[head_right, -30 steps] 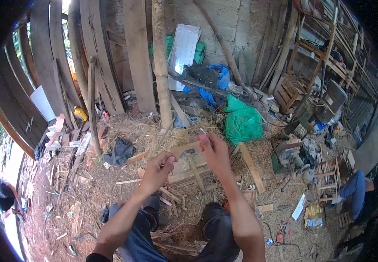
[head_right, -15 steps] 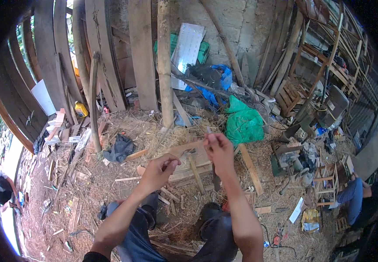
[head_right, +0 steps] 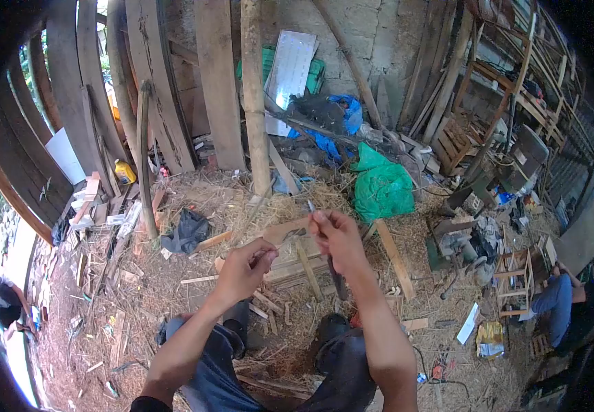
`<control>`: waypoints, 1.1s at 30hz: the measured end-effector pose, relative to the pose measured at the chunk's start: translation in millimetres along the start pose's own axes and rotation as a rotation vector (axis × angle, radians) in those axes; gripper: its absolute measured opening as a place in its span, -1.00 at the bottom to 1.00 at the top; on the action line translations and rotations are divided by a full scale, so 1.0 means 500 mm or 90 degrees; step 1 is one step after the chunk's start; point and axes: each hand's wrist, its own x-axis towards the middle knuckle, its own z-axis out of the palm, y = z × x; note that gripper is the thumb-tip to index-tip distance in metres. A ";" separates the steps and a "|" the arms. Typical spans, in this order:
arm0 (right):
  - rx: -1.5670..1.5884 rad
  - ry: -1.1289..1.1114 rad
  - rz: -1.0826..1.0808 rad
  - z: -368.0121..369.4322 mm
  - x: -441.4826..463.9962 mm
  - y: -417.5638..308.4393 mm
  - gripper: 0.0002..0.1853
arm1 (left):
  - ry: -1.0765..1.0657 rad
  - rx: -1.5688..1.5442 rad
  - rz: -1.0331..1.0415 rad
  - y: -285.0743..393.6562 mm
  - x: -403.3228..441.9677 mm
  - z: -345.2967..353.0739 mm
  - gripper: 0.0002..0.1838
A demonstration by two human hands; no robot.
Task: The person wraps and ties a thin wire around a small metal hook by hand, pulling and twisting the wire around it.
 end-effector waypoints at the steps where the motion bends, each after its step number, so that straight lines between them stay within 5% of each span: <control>1: 0.034 0.004 0.018 -0.010 -0.001 -0.006 -0.80 | -0.019 0.015 0.002 0.005 -0.002 -0.004 -0.93; 5: -0.028 -0.008 0.063 0.002 -0.017 0.001 -0.81 | 0.001 0.089 -0.009 -0.006 -0.005 0.000 -0.92; 7: -0.024 -0.042 0.064 0.029 -0.025 0.011 -0.82 | 0.057 0.151 0.115 -0.012 -0.003 0.006 -0.93; 12: -0.023 -0.064 0.063 0.022 -0.013 0.011 -0.84 | 0.081 0.217 0.158 -0.009 -0.002 0.007 -0.95; 29: 0.124 0.247 -0.118 -0.215 0.029 -0.024 -0.86 | 0.023 0.253 0.193 -0.008 -0.011 -0.013 -0.94; 33: 0.110 0.367 -0.124 -0.220 0.008 -0.014 -0.89 | 0.069 0.174 0.066 -0.017 0.001 -0.040 -0.92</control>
